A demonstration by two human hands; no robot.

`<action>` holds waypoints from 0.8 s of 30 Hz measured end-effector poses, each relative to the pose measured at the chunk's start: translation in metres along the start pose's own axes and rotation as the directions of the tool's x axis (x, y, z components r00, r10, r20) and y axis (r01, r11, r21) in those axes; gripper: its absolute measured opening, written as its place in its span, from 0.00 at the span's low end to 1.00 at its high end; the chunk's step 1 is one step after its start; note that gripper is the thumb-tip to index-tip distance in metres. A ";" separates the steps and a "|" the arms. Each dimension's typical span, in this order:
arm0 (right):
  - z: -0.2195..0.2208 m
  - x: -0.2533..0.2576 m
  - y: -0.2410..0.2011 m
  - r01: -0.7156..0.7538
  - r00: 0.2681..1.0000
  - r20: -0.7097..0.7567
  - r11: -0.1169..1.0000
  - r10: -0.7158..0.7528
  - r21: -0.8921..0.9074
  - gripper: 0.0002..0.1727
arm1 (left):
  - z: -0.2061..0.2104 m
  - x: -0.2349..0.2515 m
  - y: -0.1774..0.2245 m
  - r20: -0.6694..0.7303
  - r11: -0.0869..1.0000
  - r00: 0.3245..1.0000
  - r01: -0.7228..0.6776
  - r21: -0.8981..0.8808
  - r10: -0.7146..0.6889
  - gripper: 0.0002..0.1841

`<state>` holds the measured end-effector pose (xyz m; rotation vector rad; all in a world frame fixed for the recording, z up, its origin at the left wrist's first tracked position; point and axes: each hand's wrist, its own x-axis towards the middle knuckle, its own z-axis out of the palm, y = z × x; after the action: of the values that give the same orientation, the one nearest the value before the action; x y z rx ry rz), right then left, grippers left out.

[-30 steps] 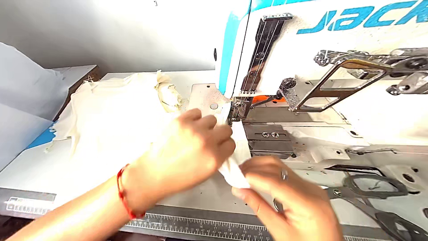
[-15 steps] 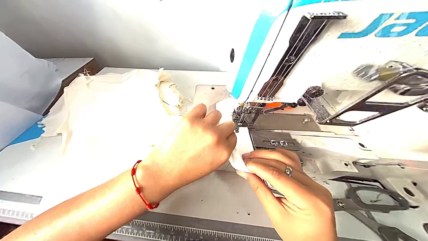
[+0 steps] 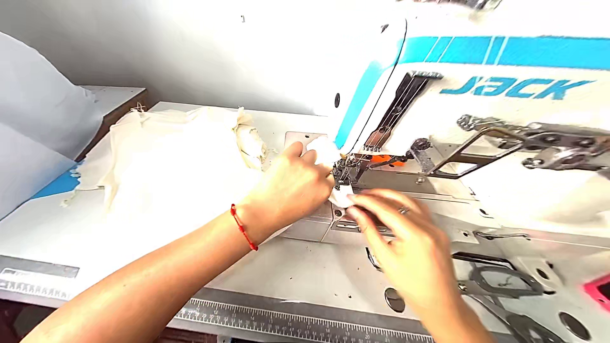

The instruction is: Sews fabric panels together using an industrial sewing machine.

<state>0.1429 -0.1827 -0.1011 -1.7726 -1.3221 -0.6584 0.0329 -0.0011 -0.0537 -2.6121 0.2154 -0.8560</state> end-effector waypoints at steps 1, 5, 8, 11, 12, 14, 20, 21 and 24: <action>-0.006 0.010 0.009 -0.006 1.000 0.025 0.998 0.008 -0.069 0.13 | 0.000 0.000 0.001 0.002 1.000 1.000 0.008 0.000 -0.008 0.09; -0.002 0.060 0.048 -0.132 0.932 0.313 0.974 0.185 -0.184 0.12 | 0.009 0.003 -0.006 -0.008 0.998 0.999 0.044 -0.048 -0.044 0.06; 0.008 0.077 0.061 -0.115 0.911 0.372 0.976 0.177 -0.184 0.12 | 0.031 0.017 -0.041 0.082 0.971 0.977 0.206 -0.117 -0.197 0.06; 0.001 0.080 0.067 0.006 0.951 0.305 0.980 0.056 -0.199 0.12 | 0.055 0.038 -0.071 0.169 0.934 0.934 0.338 -0.119 -0.316 0.08; 0.000 0.083 0.065 0.018 0.943 0.330 0.985 0.041 -0.174 0.12 | 0.057 0.045 -0.073 0.192 0.922 0.924 0.360 -0.141 -0.331 0.09; -0.001 0.090 0.049 -0.087 0.850 0.510 0.989 0.136 -0.118 0.11 | 0.056 0.056 -0.070 0.275 0.896 0.899 0.398 -0.197 -0.339 0.11; -0.010 0.083 0.061 -0.128 0.808 0.565 0.986 0.165 -0.106 0.14 | 0.038 0.014 -0.087 0.308 0.646 0.807 0.589 -0.485 -0.503 0.33; -0.019 0.068 0.068 -0.085 0.854 0.510 0.994 0.105 -0.062 0.18 | 0.027 -0.013 -0.091 0.320 0.599 0.777 0.624 -0.502 -0.542 0.36; -0.044 0.015 0.051 -0.019 0.943 0.332 0.995 -0.014 0.097 0.26 | -0.001 -0.104 -0.089 0.590 0.493 0.645 0.759 -0.425 -0.486 0.31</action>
<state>0.1990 -0.2181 -0.0804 -1.8583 -1.5467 -0.2908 -0.0485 0.1073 -0.0728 -3.5388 -0.8103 -0.4321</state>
